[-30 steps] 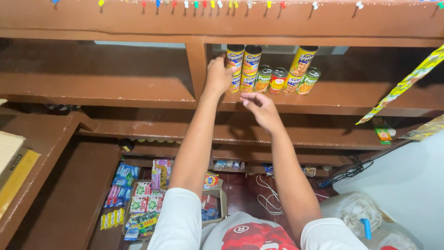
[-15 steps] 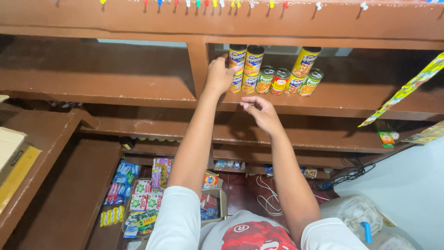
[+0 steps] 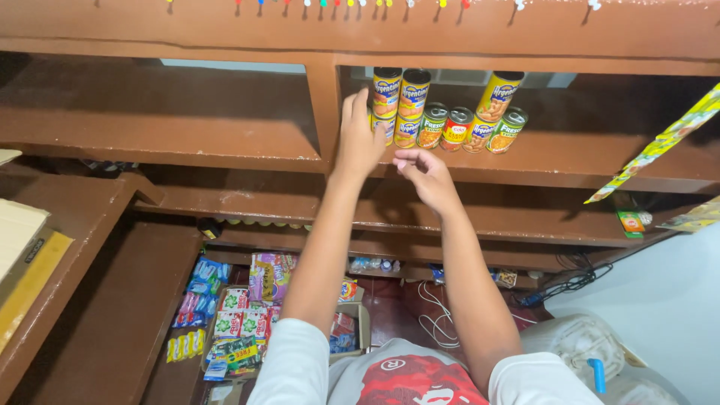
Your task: Organize and restock canned goods on wooden shelves in a grocery store.
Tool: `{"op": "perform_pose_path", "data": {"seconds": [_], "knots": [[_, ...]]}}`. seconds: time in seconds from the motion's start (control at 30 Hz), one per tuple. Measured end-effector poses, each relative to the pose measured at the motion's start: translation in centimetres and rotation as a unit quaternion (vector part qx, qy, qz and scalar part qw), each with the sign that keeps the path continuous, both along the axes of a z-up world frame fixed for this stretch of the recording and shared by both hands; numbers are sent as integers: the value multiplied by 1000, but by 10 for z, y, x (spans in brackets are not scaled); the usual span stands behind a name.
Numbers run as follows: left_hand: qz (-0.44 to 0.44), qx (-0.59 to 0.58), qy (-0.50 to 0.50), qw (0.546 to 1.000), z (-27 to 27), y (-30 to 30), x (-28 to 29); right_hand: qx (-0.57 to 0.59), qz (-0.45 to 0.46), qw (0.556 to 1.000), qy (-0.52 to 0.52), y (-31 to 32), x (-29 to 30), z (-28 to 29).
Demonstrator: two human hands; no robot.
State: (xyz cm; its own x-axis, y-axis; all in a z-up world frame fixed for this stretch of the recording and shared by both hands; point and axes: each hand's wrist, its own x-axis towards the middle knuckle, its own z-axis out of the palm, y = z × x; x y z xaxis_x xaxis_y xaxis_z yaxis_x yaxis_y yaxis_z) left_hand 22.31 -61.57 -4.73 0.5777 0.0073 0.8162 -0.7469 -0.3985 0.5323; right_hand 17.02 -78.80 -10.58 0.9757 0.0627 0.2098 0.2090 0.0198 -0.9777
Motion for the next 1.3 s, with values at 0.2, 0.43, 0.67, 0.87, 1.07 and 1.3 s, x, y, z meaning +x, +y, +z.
{"op": "perform_pose_path", "data": {"seconds": [0.2, 0.43, 0.67, 0.87, 1.07, 1.3], "knots": [[-79, -205, 142, 965, -78, -49, -48, 198, -15, 980, -27, 4, -3, -38], [-185, -160, 201, 948, -160, -103, -67, 206, 3, 976, -67, 18, -64, -43], [-337, -218, 367, 839, -187, -136, -107, 240, -28, 969, -43, -17, -81, -87], [-356, -183, 390, 830, -176, -158, -150, 243, -80, 967, -11, -57, -85, -124], [-352, -139, 473, 796, -165, -166, -198, 230, -117, 965, 51, -86, -106, -154], [-291, -204, 491, 795, -189, -151, -230, 261, -137, 943, 153, -67, -127, -162]]}}
